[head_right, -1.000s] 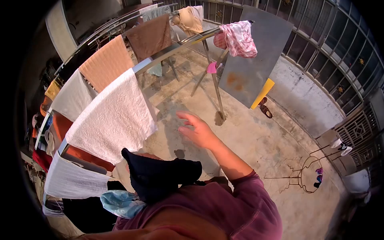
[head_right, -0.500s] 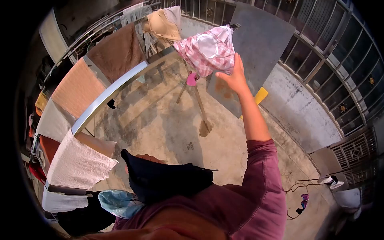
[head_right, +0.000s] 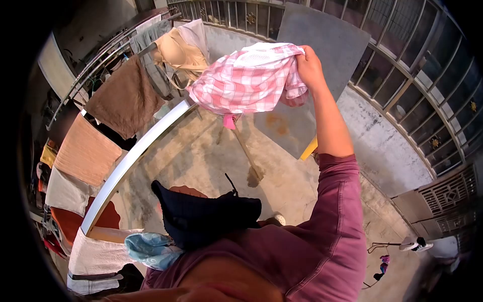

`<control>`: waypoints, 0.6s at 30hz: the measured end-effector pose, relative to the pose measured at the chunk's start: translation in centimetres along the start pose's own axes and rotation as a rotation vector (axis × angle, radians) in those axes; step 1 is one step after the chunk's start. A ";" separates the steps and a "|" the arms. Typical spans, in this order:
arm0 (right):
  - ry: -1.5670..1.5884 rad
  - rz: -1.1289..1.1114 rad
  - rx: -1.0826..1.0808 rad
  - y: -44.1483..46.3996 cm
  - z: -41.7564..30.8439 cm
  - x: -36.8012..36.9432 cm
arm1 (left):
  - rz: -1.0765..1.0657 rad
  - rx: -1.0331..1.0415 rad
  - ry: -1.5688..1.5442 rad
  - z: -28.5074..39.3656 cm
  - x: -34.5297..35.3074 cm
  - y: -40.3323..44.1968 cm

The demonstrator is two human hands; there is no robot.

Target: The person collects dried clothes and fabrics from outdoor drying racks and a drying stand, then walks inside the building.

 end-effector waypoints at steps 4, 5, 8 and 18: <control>0.301 0.141 0.061 5.7 2.1 -6.2 | 0.046 0.028 0.030 -1.8 -1.5 1.7; 0.265 0.183 0.062 7.0 3.8 -8.0 | 0.074 0.029 0.043 -2.3 -1.9 2.2; 0.357 0.310 0.123 8.4 6.3 -10.7 | 0.147 0.051 0.076 -3.8 -2.8 3.0; 0.103 0.303 0.031 12.6 8.0 -18.0 | 0.356 0.148 0.210 -7.4 -4.8 5.0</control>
Point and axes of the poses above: each hand's wrist, its own y-axis towards the middle knuckle, its own x-axis out of the palm, z = x × y, the point moved 10 cm from there along y, towards the middle knuckle, and after that the axes turned 6 degrees about y, right-handed, at the moved point
